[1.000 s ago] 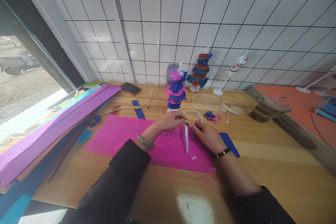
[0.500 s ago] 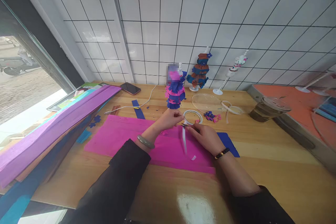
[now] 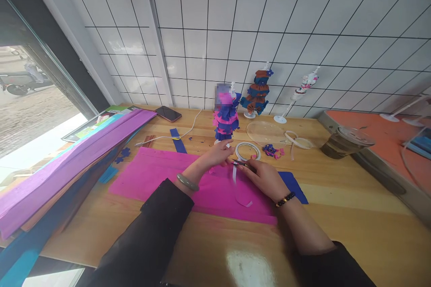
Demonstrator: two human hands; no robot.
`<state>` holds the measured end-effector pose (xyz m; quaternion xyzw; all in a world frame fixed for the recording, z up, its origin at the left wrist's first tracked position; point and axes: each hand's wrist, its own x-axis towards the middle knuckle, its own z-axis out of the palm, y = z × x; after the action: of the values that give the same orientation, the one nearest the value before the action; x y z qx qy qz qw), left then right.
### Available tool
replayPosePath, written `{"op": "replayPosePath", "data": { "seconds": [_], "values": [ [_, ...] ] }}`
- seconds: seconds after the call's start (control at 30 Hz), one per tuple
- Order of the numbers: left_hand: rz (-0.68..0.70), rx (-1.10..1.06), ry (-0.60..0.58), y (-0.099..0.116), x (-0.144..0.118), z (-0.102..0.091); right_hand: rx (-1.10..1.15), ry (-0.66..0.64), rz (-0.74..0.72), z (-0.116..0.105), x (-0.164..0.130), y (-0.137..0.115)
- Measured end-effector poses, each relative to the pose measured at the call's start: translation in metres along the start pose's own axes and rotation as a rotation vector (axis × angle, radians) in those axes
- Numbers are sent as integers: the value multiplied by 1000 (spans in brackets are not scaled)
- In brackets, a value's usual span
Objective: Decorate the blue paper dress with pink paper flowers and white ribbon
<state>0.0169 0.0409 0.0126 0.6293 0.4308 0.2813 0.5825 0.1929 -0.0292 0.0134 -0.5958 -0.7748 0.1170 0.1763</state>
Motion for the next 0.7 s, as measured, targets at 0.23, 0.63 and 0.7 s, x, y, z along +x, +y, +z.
{"op": "replayPosePath", "data": {
  "seconds": [0.23, 0.63, 0.7],
  "values": [
    [-95, -290, -38, 2, -7, 5, -2, 24, -50, 0, 0, 2],
    [-97, -358, -32, -11, 1, 13, -42, 22, -212, -2, -2, 4],
    [-74, -315, -33, -15, 4, 13, -51, 28, -222, -2, -3, 2]
  ]
}}
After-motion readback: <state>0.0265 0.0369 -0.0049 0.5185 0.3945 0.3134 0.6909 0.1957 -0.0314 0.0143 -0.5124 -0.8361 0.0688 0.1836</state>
